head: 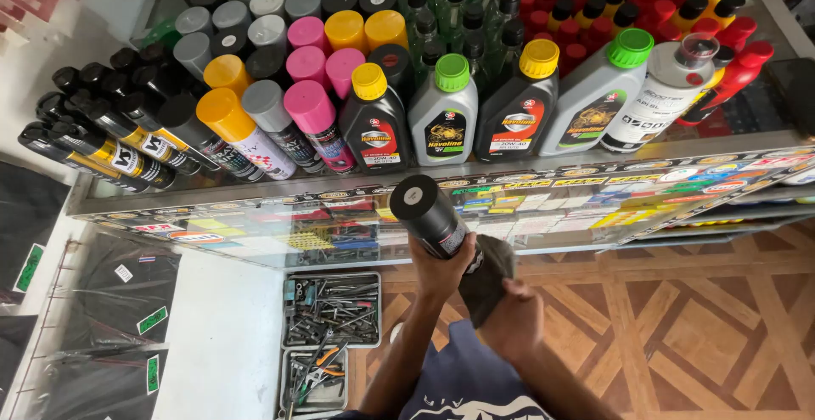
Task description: Cleaning and organizing spray paint cans on a display shelf.
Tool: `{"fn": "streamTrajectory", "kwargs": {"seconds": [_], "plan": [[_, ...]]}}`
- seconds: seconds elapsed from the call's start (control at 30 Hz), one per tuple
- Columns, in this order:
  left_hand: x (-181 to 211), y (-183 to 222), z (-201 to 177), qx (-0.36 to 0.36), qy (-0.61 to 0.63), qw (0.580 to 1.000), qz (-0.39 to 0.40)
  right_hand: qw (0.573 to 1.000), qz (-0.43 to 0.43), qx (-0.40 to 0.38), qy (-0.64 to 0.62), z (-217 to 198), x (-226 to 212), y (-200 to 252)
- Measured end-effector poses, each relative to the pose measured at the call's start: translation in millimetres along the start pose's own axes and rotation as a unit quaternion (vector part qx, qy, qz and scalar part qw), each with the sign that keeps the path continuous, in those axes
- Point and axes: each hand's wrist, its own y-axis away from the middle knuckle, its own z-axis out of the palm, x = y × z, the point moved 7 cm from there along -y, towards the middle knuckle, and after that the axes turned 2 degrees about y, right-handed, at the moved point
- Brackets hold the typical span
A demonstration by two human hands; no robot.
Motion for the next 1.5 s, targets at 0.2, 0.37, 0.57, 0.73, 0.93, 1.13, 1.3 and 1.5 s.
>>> {"fn": "streamTrajectory", "kwargs": {"seconds": [0.2,0.37,0.57,0.73,0.93,1.13,1.3,1.5], "plan": [[7,-3,-3,0.011,-0.007,1.0,0.028,0.987,0.111,0.043,0.105,-51,15,31],[11,-2,-4,0.015,-0.033,0.998,0.055,0.991,0.109,0.016,0.074,-86,11,35],[23,-1,-1,0.024,0.009,0.998,0.063,0.998,0.056,0.003,0.004,-55,0,21],[14,9,3,0.031,-0.022,0.997,0.066,0.999,-0.009,0.006,0.037,-49,1,11],[27,9,-2,0.039,-0.011,0.995,0.09,0.956,-0.056,0.132,0.256,-111,-12,14],[13,8,-10,0.048,-0.048,0.993,0.101,0.992,-0.003,0.106,0.065,-104,-26,12],[16,6,-14,0.05,-0.026,0.994,0.091,1.0,0.018,-0.013,0.018,-72,1,17],[-4,12,-17,0.047,-0.051,0.996,0.062,0.955,0.062,0.262,0.126,-95,2,23]]}}
